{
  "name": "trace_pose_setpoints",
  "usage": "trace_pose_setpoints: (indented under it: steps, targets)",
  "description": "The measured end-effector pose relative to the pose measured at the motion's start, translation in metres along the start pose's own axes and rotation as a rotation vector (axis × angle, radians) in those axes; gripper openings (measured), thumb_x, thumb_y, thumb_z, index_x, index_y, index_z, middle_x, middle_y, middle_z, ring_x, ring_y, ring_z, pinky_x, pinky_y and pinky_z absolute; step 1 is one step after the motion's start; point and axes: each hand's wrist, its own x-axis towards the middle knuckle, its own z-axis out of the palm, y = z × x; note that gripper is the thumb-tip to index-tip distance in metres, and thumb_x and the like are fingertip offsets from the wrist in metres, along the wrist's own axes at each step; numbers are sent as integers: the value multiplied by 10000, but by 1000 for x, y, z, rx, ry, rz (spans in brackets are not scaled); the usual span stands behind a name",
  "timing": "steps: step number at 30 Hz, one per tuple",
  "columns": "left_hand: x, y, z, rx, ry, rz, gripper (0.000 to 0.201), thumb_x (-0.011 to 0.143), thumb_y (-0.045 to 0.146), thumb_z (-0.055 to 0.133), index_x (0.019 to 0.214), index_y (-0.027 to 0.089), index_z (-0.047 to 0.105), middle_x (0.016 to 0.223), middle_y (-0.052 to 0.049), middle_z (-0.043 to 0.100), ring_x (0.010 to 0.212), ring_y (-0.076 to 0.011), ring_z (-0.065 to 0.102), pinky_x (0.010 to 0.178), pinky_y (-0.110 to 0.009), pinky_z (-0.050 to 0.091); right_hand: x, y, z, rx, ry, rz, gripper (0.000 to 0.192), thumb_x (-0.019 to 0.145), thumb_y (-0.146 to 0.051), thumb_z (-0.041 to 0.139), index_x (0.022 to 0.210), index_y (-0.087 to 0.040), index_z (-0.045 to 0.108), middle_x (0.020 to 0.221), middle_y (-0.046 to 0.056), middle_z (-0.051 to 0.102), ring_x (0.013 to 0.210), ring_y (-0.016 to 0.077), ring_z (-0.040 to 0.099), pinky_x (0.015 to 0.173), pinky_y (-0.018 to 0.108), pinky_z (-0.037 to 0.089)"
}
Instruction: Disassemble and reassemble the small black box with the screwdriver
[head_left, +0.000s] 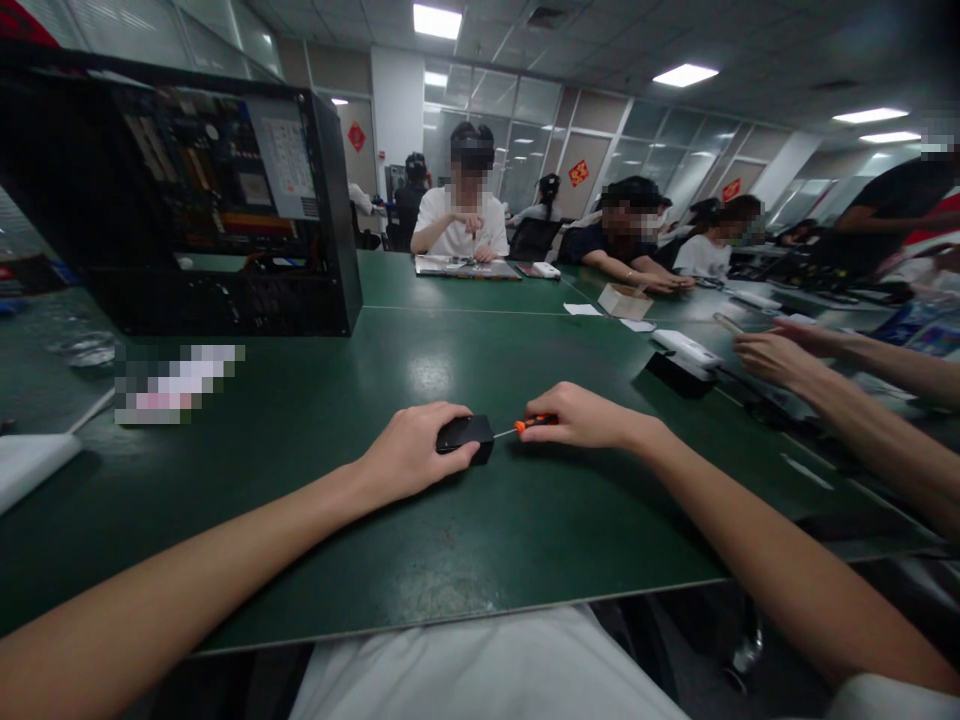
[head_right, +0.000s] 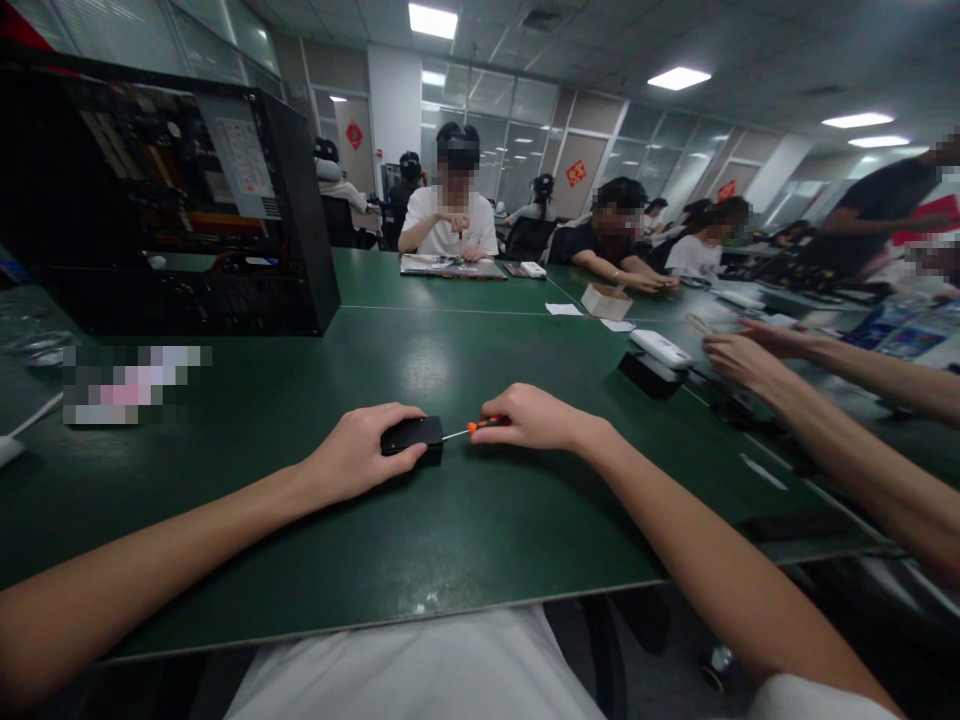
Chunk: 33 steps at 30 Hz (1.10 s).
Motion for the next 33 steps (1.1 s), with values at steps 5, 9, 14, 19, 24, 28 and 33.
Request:
trace_pose_setpoints:
  steps: [5, 9, 14, 19, 24, 28, 33]
  targets:
    - [1, -2, -1, -47, -36, 45, 353, 927, 367, 657, 1212, 162, 697, 1137, -92, 766, 982, -254, 716, 850, -335, 534, 0, 0, 4, 39, 49, -36, 542, 976, -640, 489, 912, -148, 707, 818, 75, 679, 703, 157, 563, 661, 274, 344]
    - [1, -5, -1, -70, -41, 73, 380, 936, 361, 653, 1248, 145, 682, 1147, -102, 764, 987, -253, 717, 856, -334, 532, 6, 1, 17, 114, 54, -65, 522, 1001, -606, 464, 831, -150, 652, 730, 30, 608, 641, 125, 509, 626, 252, 328]
    - [1, -5, 0, -90, -31, 73, 393, 933, 353, 655, 1266, 146, 666, 1158, -96, 760, 999, -250, 717, 860, -332, 526, 11, 1, 24, 150, 49, -106, 514, 1006, -593, 466, 763, -158, 592, 661, -12, 518, 589, 101, 450, 597, 241, 299]
    - [-2, -4, -2, -103, -3, 8, 355, 902, 384, 686, 1180, 163, 697, 1074, -71, 767, 929, -242, 718, 802, -327, 523, 4, 6, 10, 41, 77, -72, 502, 1005, -576, 483, 765, -154, 611, 648, -3, 537, 579, 104, 452, 598, 253, 284]
    - [-2, -3, -1, -110, 23, -26, 341, 886, 386, 700, 1145, 165, 713, 1032, -60, 768, 894, -237, 714, 776, -326, 514, -1, 7, 5, -33, 150, -26, 464, 1018, -531, 485, 816, -150, 658, 680, 22, 595, 602, 121, 497, 606, 260, 302]
    - [-1, -4, -3, -141, -8, 9, 380, 887, 382, 702, 1190, 152, 704, 1098, -78, 767, 952, -243, 714, 836, -324, 518, 6, -5, 17, 16, 176, -69, 381, 1034, -460, 474, 1004, -151, 696, 851, 70, 699, 730, 157, 606, 677, 264, 397]
    - [-2, -18, -15, -164, -67, 46, 427, 875, 411, 724, 1225, 166, 706, 1138, -71, 767, 986, -242, 716, 856, -307, 512, 11, -12, 25, 12, 220, -159, 344, 1044, -407, 461, 1120, -152, 679, 992, 100, 725, 848, 180, 652, 759, 286, 458]
